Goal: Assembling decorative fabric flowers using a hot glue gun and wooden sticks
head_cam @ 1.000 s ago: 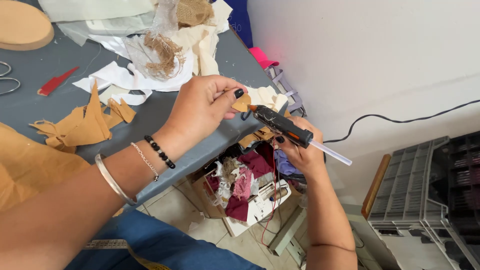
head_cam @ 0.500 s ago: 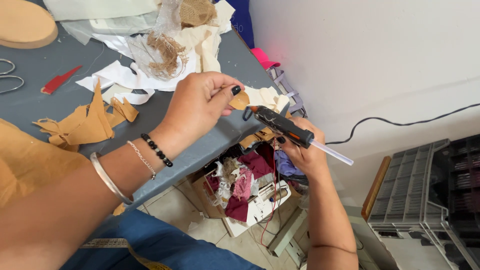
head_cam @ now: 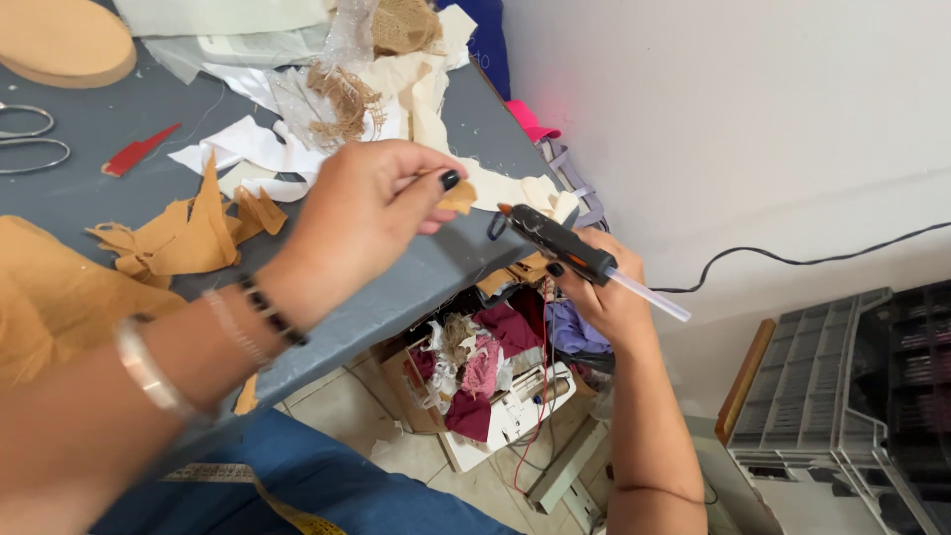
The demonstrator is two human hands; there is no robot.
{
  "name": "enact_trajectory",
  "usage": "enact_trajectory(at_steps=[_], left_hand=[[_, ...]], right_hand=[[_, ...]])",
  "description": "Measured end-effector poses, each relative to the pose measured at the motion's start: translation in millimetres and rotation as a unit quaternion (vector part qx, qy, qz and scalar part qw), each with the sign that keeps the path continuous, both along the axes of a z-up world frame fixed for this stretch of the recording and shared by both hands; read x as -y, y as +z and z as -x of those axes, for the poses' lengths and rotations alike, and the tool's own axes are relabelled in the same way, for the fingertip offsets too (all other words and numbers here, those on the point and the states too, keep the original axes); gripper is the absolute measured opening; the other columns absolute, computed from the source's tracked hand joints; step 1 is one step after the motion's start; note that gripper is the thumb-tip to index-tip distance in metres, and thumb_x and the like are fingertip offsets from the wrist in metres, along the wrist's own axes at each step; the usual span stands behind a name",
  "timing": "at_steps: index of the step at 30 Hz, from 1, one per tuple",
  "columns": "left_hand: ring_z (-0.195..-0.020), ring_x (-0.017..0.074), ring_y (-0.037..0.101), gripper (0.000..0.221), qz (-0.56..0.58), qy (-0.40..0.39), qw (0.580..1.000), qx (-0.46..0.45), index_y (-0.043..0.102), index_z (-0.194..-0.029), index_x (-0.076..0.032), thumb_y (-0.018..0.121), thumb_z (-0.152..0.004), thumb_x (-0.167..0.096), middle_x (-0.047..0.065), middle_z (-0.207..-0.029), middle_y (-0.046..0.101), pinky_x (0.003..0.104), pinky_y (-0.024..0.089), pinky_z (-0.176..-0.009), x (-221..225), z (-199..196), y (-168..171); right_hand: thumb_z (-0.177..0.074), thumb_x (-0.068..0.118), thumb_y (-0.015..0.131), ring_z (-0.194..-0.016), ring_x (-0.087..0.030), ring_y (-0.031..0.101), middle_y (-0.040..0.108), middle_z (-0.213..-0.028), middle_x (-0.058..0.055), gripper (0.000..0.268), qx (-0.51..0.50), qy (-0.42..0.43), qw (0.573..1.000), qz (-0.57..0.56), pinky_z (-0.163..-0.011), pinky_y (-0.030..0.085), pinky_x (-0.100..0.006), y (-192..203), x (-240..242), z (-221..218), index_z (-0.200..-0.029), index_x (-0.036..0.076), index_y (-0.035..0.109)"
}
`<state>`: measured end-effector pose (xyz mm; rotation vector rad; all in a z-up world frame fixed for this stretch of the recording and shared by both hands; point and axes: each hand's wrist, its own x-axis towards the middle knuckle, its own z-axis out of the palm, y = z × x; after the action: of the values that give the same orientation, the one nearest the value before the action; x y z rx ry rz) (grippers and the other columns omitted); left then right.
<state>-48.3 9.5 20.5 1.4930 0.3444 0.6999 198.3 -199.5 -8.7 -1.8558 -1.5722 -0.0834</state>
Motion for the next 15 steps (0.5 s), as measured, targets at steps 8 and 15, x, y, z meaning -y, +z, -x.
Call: enact_trajectory(at_steps=[8, 15], left_hand=[[-0.054, 0.0046, 0.065, 0.026, -0.014, 0.073, 0.953, -0.293, 0.086, -0.113, -0.027, 0.07, -0.094, -0.021, -0.001, -0.069, 0.085, 0.019, 0.042, -0.048, 34, 114, 32], [-0.064, 0.0048, 0.08, 0.027, 0.061, 0.127, 0.986, -0.088, 0.085, -0.113, -0.013, 0.072, -0.089, -0.014, -0.01, -0.046, 0.05, 0.018, 0.068, -0.072, 67, 190, -19]], right_hand=[[-0.093, 0.017, 0.061, -0.112, -0.045, 0.057, 0.058, -0.127, -0.027, 0.051, 0.163, 0.052, 0.967, 0.19, -0.092, 0.044, -0.051, 0, -90, -40, -0.138, 0.0, 0.044], [-0.089, -0.005, 0.072, -0.112, -0.038, 0.064, 0.065, -0.132, -0.016, 0.053, 0.348, 0.049, 0.934, 0.059, -0.09, 0.052, -0.048, 29, -88, 70, -0.14, 0.003, 0.062]])
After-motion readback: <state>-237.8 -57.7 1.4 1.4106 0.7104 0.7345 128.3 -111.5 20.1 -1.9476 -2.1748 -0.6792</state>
